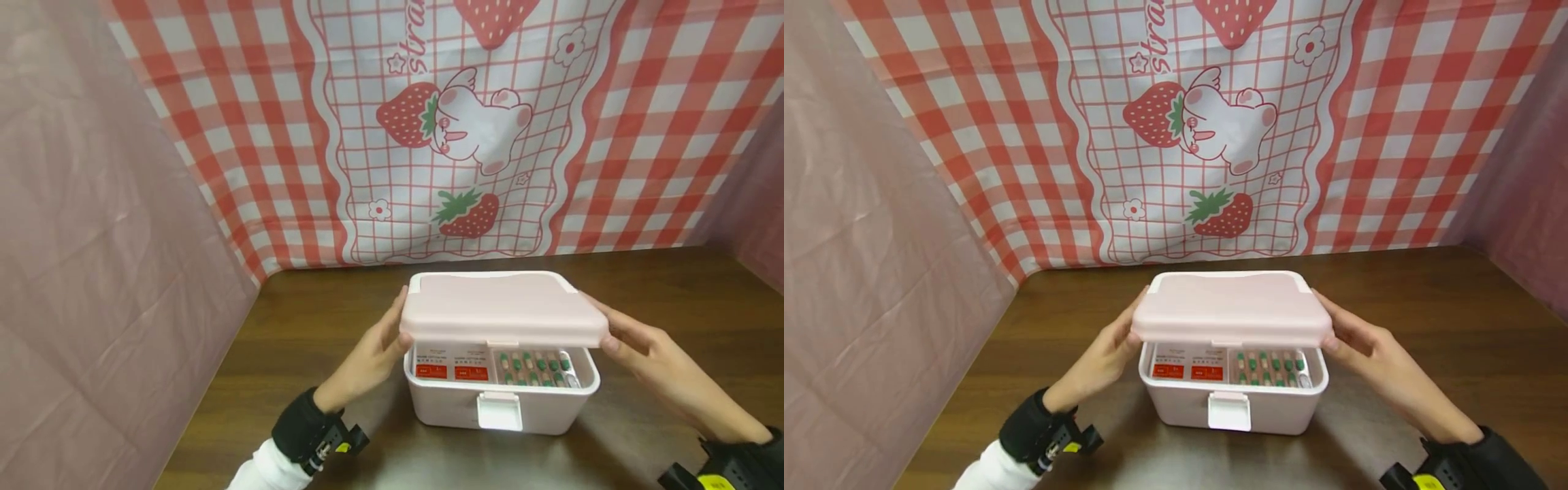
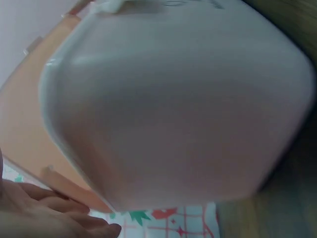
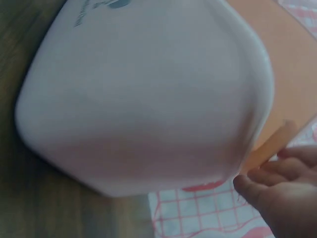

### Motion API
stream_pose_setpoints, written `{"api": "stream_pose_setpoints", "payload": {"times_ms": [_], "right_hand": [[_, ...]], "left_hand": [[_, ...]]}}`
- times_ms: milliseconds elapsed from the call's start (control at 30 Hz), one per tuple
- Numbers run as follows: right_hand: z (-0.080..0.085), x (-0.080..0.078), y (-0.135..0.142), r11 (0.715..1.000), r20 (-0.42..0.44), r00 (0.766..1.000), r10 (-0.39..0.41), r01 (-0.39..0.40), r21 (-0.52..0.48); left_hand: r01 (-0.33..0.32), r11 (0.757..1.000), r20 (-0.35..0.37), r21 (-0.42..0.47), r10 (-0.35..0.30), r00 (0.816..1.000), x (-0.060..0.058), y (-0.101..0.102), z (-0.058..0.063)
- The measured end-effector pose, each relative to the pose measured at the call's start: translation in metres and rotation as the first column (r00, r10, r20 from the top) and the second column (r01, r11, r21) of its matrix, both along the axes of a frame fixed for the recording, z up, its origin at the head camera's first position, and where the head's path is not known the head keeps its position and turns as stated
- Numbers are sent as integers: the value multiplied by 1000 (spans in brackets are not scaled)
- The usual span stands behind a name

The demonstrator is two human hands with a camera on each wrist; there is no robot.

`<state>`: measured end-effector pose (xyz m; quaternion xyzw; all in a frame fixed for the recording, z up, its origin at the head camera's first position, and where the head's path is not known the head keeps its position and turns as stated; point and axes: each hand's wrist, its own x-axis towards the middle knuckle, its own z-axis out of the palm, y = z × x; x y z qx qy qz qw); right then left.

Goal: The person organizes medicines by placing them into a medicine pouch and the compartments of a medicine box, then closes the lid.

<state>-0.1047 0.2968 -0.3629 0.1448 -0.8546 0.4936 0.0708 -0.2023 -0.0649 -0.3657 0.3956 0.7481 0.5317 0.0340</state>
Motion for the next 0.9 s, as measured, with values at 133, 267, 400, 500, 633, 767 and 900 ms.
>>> {"api": "stream_pose_setpoints", "payload": {"times_ms": [133, 267, 400, 500, 633, 767, 900], "right_hand": [[-3, 7, -4, 995, -78, 992, 95, -95, 2], [-15, 7, -2, 947, -134, 952, 276, -293, -134], [-22, 9, -1, 928, -130, 943, 307, -327, -177], [-25, 10, -2, 918, -139, 937, 320, -343, -200], [-26, 11, -4, 916, -151, 935, 320, -346, -205], [-26, 15, -5, 953, -103, 962, 254, -267, -142], [-25, 20, -8, 984, -105, 981, 166, -172, -52]], "left_hand": [[-30, 998, -86, -55, 25, 996, 6, -8, -14], [-31, 994, -171, -100, 14, 985, 8, -14, -26], [-25, 991, -204, -129, -2, 979, 10, -15, -32], [-21, 991, -208, -132, -7, 978, 11, -15, -34], [-34, 991, -200, -127, 8, 980, 13, -14, -36], [-46, 992, -178, -120, 24, 984, 17, -13, -39], [-83, 988, -189, -129, 57, 980, 24, -10, -42]]}}
